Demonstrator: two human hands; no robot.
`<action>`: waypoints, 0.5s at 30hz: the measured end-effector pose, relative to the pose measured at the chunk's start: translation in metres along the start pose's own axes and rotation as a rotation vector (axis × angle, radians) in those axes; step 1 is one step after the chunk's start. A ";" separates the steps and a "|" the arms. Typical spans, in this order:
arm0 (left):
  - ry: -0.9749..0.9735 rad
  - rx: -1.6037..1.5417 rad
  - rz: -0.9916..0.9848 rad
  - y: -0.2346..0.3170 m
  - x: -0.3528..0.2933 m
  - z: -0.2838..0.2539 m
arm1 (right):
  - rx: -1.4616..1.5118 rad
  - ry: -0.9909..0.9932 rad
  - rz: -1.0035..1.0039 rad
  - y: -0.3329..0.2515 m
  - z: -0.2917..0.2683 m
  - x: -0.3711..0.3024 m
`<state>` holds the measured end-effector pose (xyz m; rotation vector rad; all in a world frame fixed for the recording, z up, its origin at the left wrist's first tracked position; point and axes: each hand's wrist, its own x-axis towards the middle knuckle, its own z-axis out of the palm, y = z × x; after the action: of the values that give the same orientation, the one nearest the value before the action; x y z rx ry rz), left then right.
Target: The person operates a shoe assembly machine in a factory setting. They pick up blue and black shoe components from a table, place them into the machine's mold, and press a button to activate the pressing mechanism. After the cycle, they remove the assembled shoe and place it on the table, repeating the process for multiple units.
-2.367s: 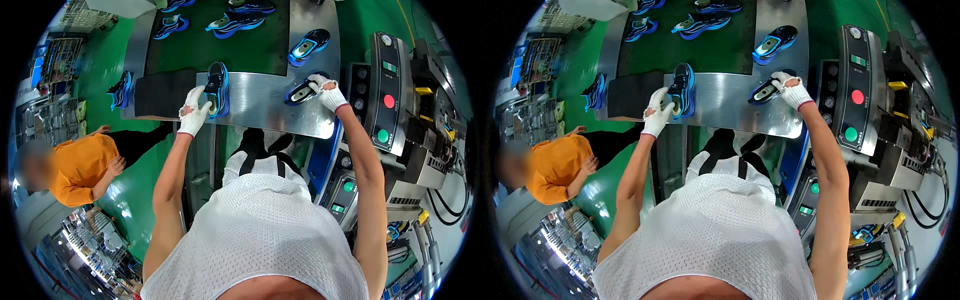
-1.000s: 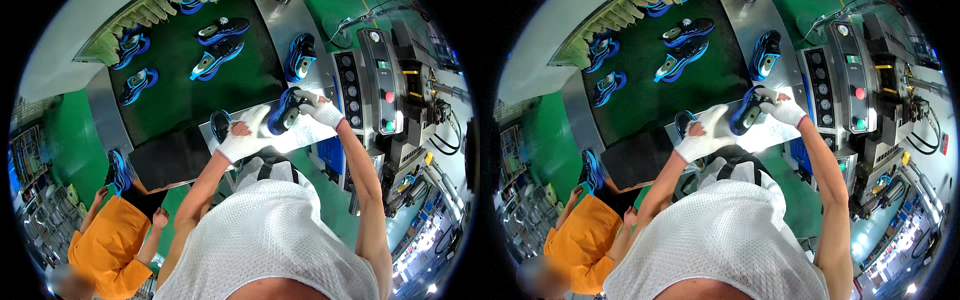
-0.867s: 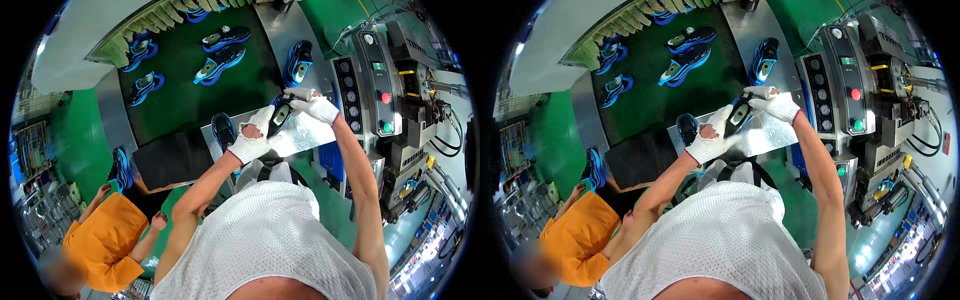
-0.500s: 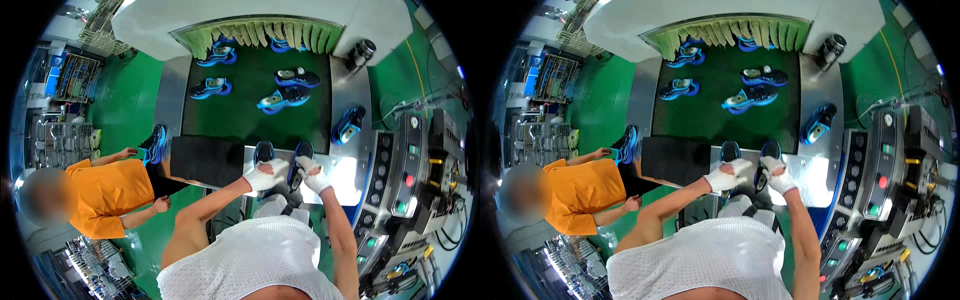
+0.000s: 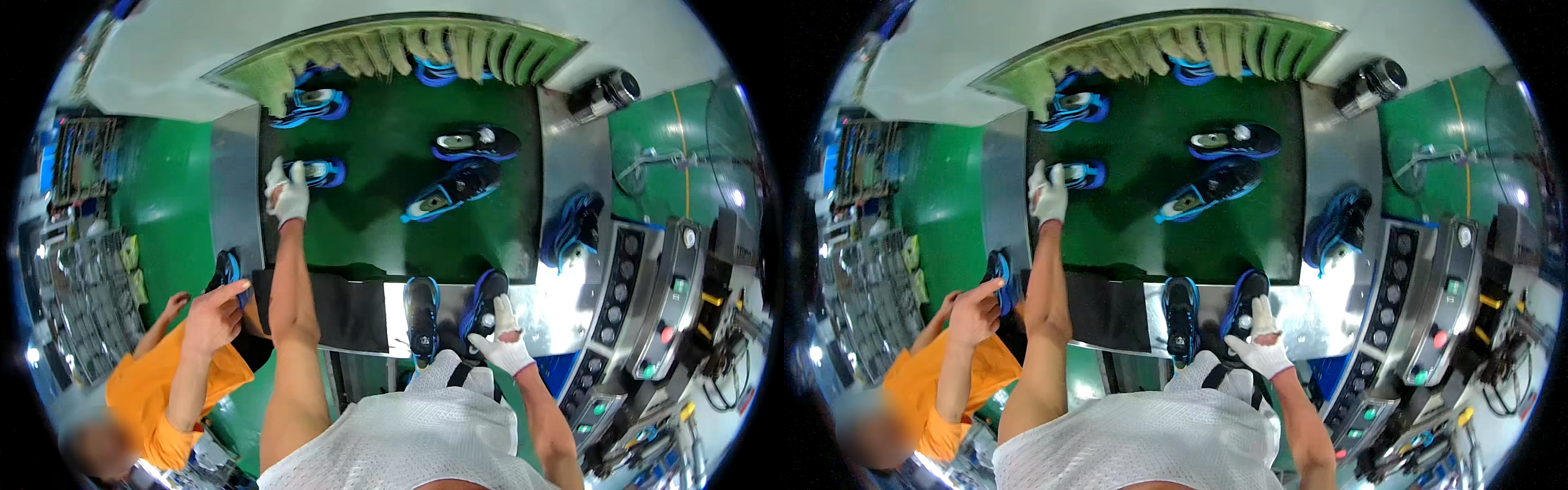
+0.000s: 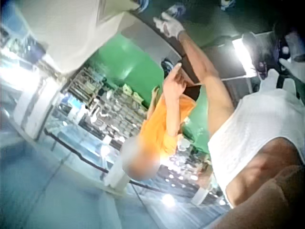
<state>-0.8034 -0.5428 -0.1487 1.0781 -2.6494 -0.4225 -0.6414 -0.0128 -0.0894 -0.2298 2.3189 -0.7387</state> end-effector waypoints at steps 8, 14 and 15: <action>0.009 0.290 0.330 0.041 -0.002 -0.029 | 0.149 0.024 0.072 0.005 -0.008 0.005; -0.304 -0.194 0.846 0.259 -0.056 0.014 | 0.407 0.258 0.202 0.005 -0.022 -0.019; -0.422 -0.121 0.909 0.283 -0.063 0.037 | 0.317 0.224 0.194 0.008 -0.026 -0.030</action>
<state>-0.9522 -0.2977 -0.0900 -0.3384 -3.0396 -0.6243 -0.6354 0.0159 -0.0613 0.2276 2.3450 -1.0602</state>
